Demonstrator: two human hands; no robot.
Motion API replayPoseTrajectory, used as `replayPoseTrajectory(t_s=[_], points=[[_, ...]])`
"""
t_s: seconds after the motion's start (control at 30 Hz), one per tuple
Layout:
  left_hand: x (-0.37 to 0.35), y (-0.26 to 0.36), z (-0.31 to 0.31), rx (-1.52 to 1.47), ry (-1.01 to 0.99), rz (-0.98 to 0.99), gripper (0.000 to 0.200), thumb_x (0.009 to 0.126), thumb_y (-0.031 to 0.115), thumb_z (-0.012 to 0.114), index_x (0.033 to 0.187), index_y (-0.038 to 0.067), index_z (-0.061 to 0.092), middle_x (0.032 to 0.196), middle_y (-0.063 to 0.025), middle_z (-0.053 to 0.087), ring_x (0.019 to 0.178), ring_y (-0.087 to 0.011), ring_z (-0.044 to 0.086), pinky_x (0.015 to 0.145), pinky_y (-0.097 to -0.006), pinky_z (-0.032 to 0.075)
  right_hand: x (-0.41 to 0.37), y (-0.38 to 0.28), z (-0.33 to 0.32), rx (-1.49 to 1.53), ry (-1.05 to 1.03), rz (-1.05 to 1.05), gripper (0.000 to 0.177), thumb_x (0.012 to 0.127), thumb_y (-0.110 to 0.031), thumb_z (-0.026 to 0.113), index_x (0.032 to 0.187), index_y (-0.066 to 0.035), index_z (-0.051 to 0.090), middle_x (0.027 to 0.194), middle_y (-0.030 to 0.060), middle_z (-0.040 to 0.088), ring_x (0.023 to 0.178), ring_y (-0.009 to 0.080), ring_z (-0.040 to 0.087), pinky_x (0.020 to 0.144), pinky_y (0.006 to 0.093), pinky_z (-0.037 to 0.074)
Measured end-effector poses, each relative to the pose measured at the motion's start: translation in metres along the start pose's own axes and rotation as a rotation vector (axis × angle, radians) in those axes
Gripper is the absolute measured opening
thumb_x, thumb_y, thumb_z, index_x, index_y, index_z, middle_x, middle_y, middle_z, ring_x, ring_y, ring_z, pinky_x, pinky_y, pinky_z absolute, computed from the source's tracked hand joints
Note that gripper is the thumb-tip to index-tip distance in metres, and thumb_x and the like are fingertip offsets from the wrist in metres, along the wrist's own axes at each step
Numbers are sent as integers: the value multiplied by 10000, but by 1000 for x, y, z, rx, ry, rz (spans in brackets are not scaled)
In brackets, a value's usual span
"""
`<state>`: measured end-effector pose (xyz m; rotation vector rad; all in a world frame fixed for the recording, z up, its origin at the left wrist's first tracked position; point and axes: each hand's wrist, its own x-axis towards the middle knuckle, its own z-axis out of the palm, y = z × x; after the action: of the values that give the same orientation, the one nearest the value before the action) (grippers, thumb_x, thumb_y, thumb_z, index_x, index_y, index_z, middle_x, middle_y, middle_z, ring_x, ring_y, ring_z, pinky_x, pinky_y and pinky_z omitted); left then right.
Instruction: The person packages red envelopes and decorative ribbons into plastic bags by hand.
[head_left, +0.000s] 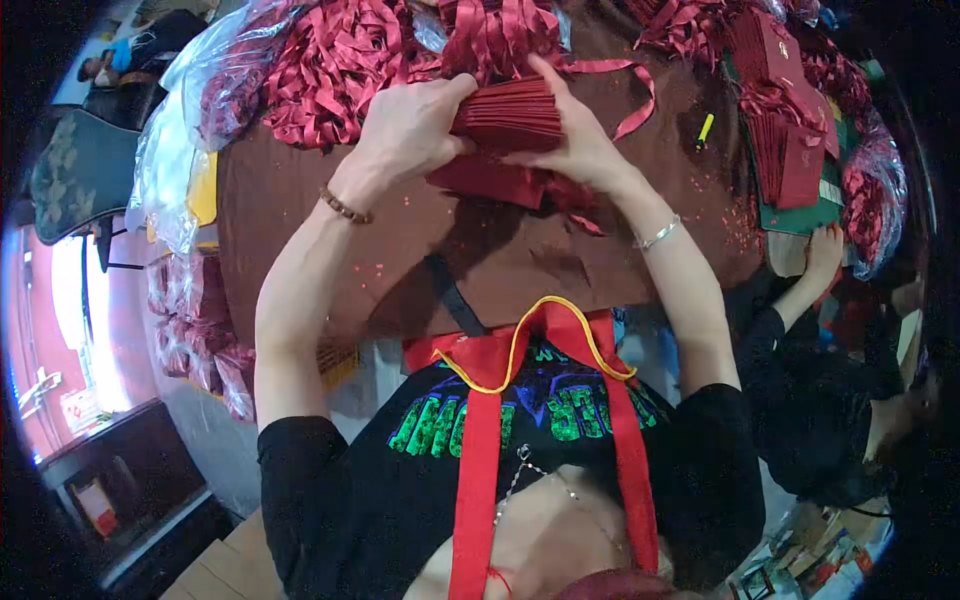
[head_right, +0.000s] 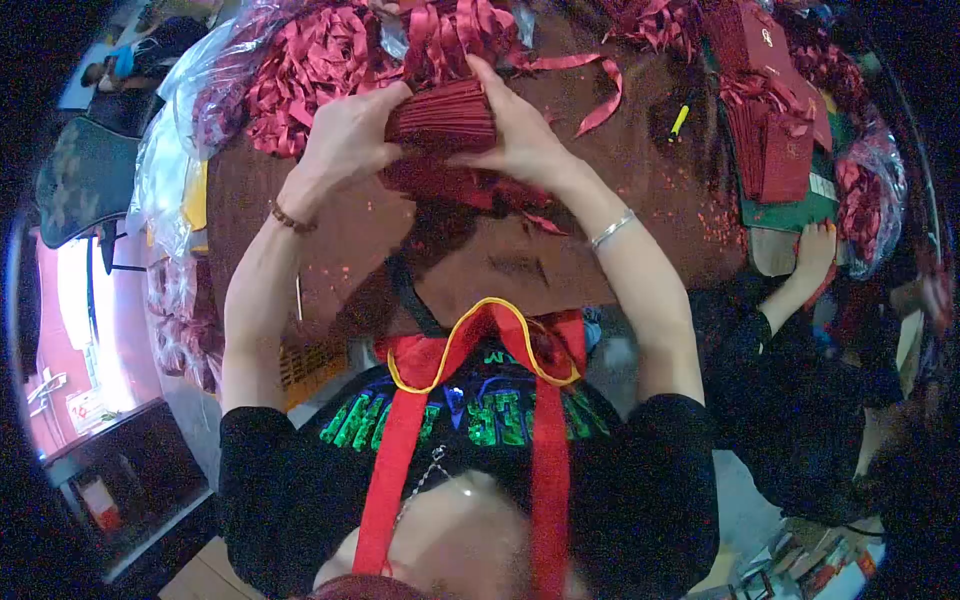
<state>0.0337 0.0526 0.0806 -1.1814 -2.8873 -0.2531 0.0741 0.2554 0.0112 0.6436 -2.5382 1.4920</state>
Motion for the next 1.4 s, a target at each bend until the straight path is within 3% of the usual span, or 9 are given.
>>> replayPoseTrajectory(t_s=[0.37,0.57,0.63,0.7,0.77,0.87,1.13,1.23,1.4], points=[[-14,2,13,38,33,171,451,598,234,710,924,68,446,784,-104,546,729,-291,582,588,-385,477,-16,0,18,35,-29,195,740,571,-220,815,1120,-41,353,1057,107,555,982,187,552,834,322,445],[-13,-3,9,-32,-6,168,564,693,277,667,1162,85,419,903,-106,555,841,-269,581,672,-335,481,-13,7,25,131,70,102,642,601,-205,798,1067,-27,394,972,97,585,906,173,575,800,300,458],[-12,-27,24,-1159,278,140,682,800,471,520,1320,96,286,1131,-125,506,1052,-245,500,837,-343,423,-13,5,24,-33,79,71,626,605,-195,796,1057,-26,399,932,90,597,865,170,582,788,293,461],[-23,-36,20,-1388,418,-59,967,720,769,159,1362,45,169,1319,-168,350,1239,-263,315,996,-420,274,-14,10,28,7,95,42,629,605,-196,797,1060,-22,398,935,92,597,867,170,583,786,294,461],[-30,-12,31,-1840,588,-521,950,732,757,156,1322,22,279,1239,-173,441,1162,-261,412,958,-404,334,-16,14,31,46,101,21,633,605,-197,797,1063,-18,398,938,94,596,869,170,583,783,295,460],[-33,-10,71,-1946,471,-460,942,748,742,138,1218,-24,419,1114,-164,539,1023,-257,521,894,-377,402,-14,9,36,-34,102,31,635,606,-201,797,1061,-9,397,944,95,591,889,167,576,788,294,456],[-36,-10,64,-1957,333,-453,884,796,690,165,1119,-66,491,1040,-150,580,940,-229,565,863,-316,425,-12,10,27,-135,61,-52,629,627,-180,779,1091,-41,377,984,121,569,961,181,553,780,301,472],[-33,-45,47,-1662,-57,-153,720,855,572,311,1253,-24,382,1140,-142,532,1065,-204,508,931,-307,383,-12,32,39,256,91,110,606,636,-138,768,1089,-49,374,983,123,566,990,176,537,793,300,478],[-11,7,-2,-144,24,166,965,572,317,750,1322,21,219,1089,-192,500,962,-311,530,779,-345,452,-14,28,33,270,71,115,606,633,-98,768,1076,-42,358,979,107,572,947,175,560,801,302,478]])
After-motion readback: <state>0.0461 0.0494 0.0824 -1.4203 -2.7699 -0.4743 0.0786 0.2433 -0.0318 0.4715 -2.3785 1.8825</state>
